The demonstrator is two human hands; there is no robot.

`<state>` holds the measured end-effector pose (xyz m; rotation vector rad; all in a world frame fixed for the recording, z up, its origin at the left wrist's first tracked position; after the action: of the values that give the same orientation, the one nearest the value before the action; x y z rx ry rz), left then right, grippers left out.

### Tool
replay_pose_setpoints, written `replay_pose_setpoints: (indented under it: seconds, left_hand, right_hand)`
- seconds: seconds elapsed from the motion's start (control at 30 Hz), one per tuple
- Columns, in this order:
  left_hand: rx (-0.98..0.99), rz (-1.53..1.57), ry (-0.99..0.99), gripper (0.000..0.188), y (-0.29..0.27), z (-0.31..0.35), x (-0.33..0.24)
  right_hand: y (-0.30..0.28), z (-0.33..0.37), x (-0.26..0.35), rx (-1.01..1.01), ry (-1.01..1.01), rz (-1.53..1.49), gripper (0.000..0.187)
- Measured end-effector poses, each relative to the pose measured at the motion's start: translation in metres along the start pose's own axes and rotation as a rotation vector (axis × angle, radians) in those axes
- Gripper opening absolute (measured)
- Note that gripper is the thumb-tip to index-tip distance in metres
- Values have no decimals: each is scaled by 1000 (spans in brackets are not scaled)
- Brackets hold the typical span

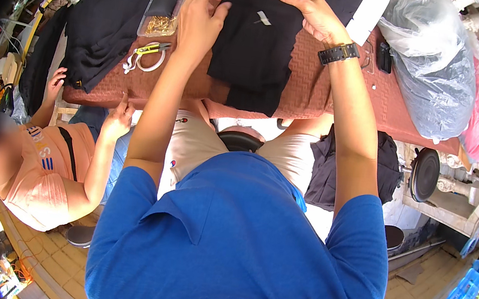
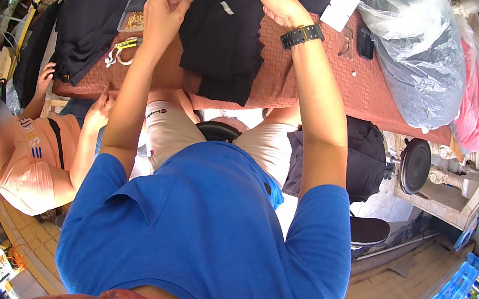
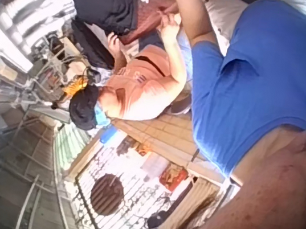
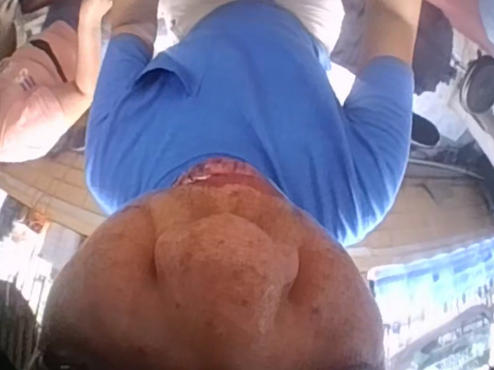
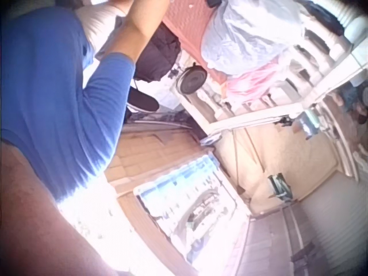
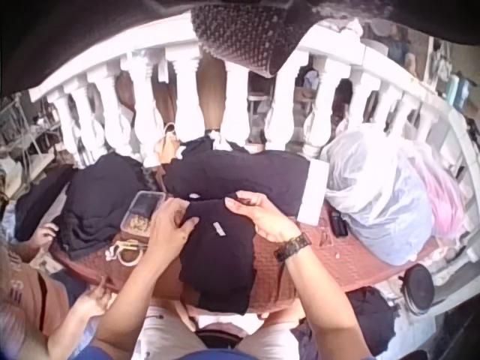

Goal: The person sews labels onto black fabric garments by hand using a needle and thread, picking up labels from a stack and securing them to the neckline area.

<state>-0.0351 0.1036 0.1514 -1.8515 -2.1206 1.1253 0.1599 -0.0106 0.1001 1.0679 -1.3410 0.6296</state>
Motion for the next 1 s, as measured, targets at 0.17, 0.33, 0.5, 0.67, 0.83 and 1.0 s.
replay_pose_setpoints:
  seconds: [0.17, 0.33, 0.5, 0.67, 0.83, 1.0]
  left_hand:
    - [655, 752, -616, 45, 66, 56, 23]
    - [1036, 1709, -1053, 77, 94, 103, -2]
    - [962, 1353, -1175, 35, 95, 132, 20]
    - [872, 1448, -1105, 39, 81, 148, 5]
    - [731, 1393, -1018, 41, 73, 155, -15]
    - [680, 1427, -995, 36, 70, 157, -20]
  right_hand:
    - [26, -4, 27, 123, -128, 196, 16]
    - [112, 48, 28, 367, -475, 523, 19]
    - [157, 137, -16, 486, -401, 807, 18]
    - [97, 141, -6, -13, -405, 432, 16]
    - [45, 131, -17, -400, -323, 454, 19]
    - [47, 122, -25, -346, -307, 451, 14]
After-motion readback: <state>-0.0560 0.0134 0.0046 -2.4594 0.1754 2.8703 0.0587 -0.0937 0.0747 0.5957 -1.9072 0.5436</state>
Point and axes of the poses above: each hand's wrist, its own z-axis away from the middle knuckle, its own y-axis out of the palm, x = y × z, the point moved 9 cm from there along -z, towards the middle knuckle, and after that the axes turned 15 degrees about -z, right-handed, at the moved point
